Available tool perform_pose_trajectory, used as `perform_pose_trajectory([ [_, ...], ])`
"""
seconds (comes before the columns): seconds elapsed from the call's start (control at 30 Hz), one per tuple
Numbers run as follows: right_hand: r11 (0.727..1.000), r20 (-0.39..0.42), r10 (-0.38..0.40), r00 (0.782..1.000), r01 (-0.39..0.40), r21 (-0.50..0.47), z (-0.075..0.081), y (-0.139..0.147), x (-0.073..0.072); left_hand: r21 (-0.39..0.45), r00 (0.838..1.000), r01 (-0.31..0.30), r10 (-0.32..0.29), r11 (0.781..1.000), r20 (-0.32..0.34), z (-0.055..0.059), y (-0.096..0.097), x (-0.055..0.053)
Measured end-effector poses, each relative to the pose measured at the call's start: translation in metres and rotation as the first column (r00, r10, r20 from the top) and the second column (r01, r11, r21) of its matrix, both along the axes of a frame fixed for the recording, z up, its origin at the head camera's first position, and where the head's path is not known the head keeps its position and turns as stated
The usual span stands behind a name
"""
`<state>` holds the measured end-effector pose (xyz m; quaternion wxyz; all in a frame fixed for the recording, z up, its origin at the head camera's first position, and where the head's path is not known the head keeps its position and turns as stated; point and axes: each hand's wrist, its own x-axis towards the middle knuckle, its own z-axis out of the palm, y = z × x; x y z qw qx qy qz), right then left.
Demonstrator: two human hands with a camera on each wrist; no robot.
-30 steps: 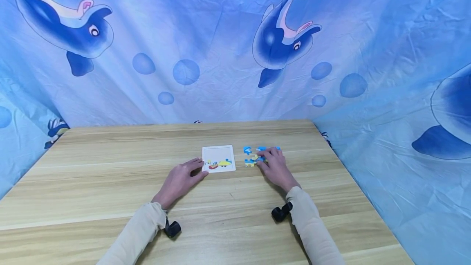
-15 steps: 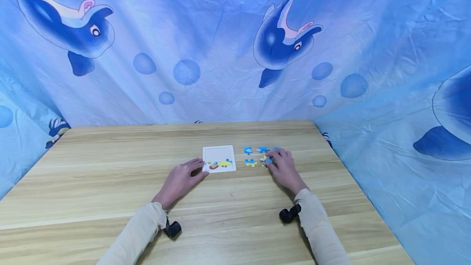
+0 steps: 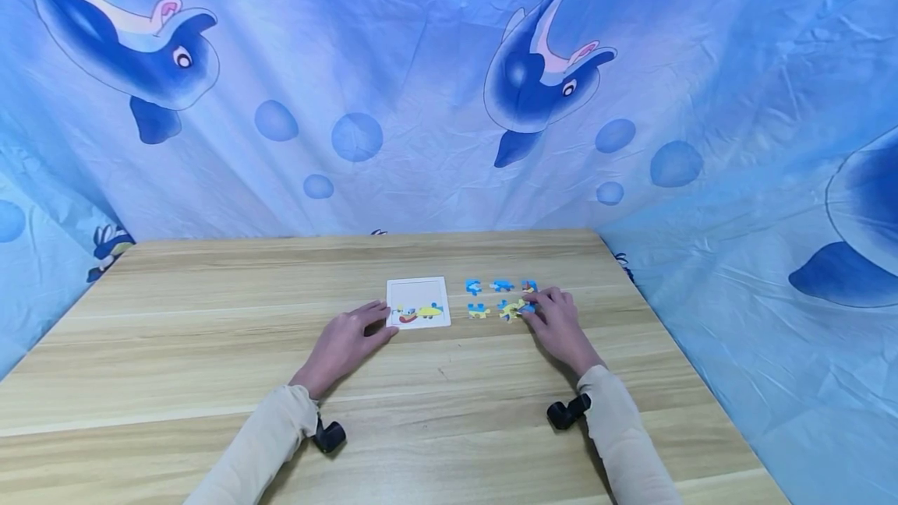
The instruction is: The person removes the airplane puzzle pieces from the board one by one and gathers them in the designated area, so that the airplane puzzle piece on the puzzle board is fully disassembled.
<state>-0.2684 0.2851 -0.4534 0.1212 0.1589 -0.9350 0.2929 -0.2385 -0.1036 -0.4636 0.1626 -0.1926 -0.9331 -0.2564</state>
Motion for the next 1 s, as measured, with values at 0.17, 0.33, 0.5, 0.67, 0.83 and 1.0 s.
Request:
perform_pose_trajectory([
  [0.17, 1.0, -0.022, 0.0, 1.0, 0.0, 0.001, -0.001, 0.007, 0.001, 0.002, 1.0, -0.001, 0.001, 1.0, 0.001, 0.0, 0.0, 0.0],
  [0.33, 1.0, -0.012, -0.018, 1.0, 0.019, 0.017, -0.001, 0.009, 0.003, 0.0, 1.0, 0.0, 0.0, 1.0, 0.004, 0.0, 0.0, 0.0],
  [0.5, 0.999, -0.007, -0.028, 1.0, 0.029, 0.027, -0.001, 0.011, 0.003, -0.003, 1.0, -0.005, 0.005, 1.0, 0.008, -0.001, 0.0, 0.0],
  [0.67, 0.999, -0.011, -0.017, 1.0, 0.017, 0.03, -0.002, 0.014, 0.003, 0.005, 1.0, -0.004, 0.004, 1.0, 0.008, 0.0, 0.0, 0.0],
  [0.83, 0.999, -0.017, -0.01, 1.0, 0.01, 0.044, -0.003, 0.017, 0.002, 0.006, 1.0, 0.002, -0.002, 1.0, 0.006, -0.001, -0.001, 0.0],
  [1.0, 0.999, -0.026, -0.003, 1.0, 0.004, 0.048, -0.005, 0.019, 0.001, 0.006, 1.0, 0.009, -0.009, 1.0, 0.003, 0.0, -0.001, 0.0],
])
